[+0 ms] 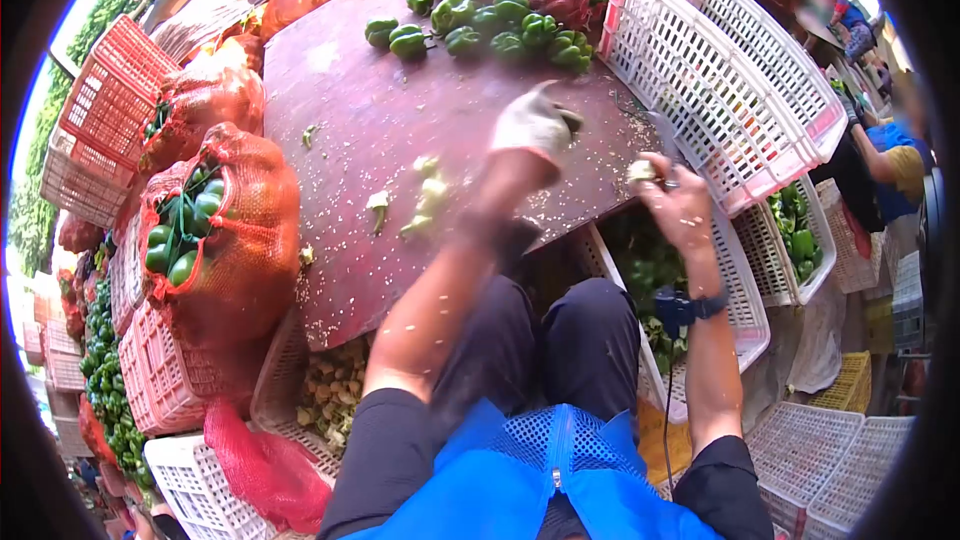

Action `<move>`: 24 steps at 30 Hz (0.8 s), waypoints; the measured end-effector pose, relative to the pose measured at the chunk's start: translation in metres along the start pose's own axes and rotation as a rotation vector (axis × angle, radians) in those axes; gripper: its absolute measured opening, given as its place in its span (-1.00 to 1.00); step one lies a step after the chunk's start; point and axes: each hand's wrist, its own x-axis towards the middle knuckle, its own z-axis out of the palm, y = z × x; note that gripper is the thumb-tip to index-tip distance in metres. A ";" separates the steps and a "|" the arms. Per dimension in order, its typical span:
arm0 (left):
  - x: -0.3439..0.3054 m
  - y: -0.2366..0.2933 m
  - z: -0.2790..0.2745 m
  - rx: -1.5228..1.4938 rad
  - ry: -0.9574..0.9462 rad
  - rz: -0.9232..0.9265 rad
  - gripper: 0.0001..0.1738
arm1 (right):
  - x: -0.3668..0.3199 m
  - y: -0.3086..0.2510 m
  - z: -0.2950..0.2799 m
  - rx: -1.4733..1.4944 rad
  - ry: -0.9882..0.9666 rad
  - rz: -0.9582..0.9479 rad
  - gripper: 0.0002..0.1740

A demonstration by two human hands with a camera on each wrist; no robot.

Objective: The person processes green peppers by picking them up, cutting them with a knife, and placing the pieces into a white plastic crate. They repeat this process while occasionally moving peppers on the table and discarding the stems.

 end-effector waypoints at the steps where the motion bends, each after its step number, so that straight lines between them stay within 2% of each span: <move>1: 0.007 -0.037 -0.029 0.413 -0.070 0.161 -0.70 | 0.025 0.019 0.045 -0.073 -0.171 -0.165 -0.60; 2: 0.013 -0.073 -0.058 0.813 -0.073 0.352 -0.63 | 0.032 0.013 0.067 0.013 -0.286 -0.190 -0.57; 3: 0.012 -0.107 -0.069 0.677 -0.004 0.237 -0.66 | 0.040 0.016 0.093 0.153 -0.378 -0.190 -0.56; 4: 0.012 -0.146 -0.075 0.273 0.071 -0.001 -0.65 | 0.049 0.018 0.115 0.295 -0.471 -0.189 -0.55; 5: 0.012 -0.183 -0.080 -0.243 0.211 -0.236 -0.61 | 0.059 0.008 0.122 0.294 -0.463 -0.190 -0.55; 6: 0.009 -0.213 -0.086 -0.520 0.317 -0.356 -0.54 | 0.070 -0.003 0.125 0.187 -0.500 -0.308 -0.54; 7: 0.005 -0.241 -0.092 -0.666 0.385 -0.428 -0.46 | 0.083 -0.006 0.127 0.077 -0.537 -0.420 -0.54; 9: -0.018 -0.235 -0.108 -0.712 0.450 -0.537 -0.35 | 0.132 0.009 0.122 -0.121 -0.288 -0.506 -0.57; 10: -0.031 -0.224 -0.114 -0.709 0.489 -0.566 -0.31 | 0.159 0.017 0.115 -0.202 -0.169 -0.453 -0.53; 12: -0.036 -0.226 -0.130 -0.905 0.454 -0.658 -0.46 | 0.213 0.037 0.106 -0.323 0.043 -0.254 -0.41; 14: -0.032 -0.250 -0.131 -1.030 0.437 -0.709 -0.42 | 0.248 0.049 0.102 -0.356 0.031 -0.194 -0.28; 15: -0.034 -0.240 -0.137 -1.089 0.311 -0.699 -0.37 | 0.265 0.056 0.108 -0.408 0.019 -0.167 -0.20; 18: -0.019 -0.232 -0.122 -1.053 0.330 -0.730 -0.29 | 0.304 0.073 0.141 -0.484 0.101 -0.102 -0.13; 19: -0.022 -0.221 -0.118 -1.056 0.287 -0.624 -0.37 | 0.312 0.075 0.150 -0.535 0.141 -0.065 -0.05; 20: -0.022 -0.219 -0.108 -1.055 0.285 -0.627 -0.37 | 0.315 0.074 0.153 -0.536 0.139 -0.062 -0.05; 22: -0.022 -0.219 -0.090 -0.999 0.375 -0.462 -0.45 | 0.319 0.070 0.154 -0.507 0.070 0.057 -0.10; 23: -0.022 -0.216 -0.087 -1.010 0.300 -0.440 -0.48 | 0.321 0.072 0.156 -0.456 0.040 0.068 -0.30; 24: -0.020 -0.207 -0.082 -1.013 0.298 -0.443 -0.48 | 0.312 0.073 0.153 -0.460 0.039 0.070 -0.30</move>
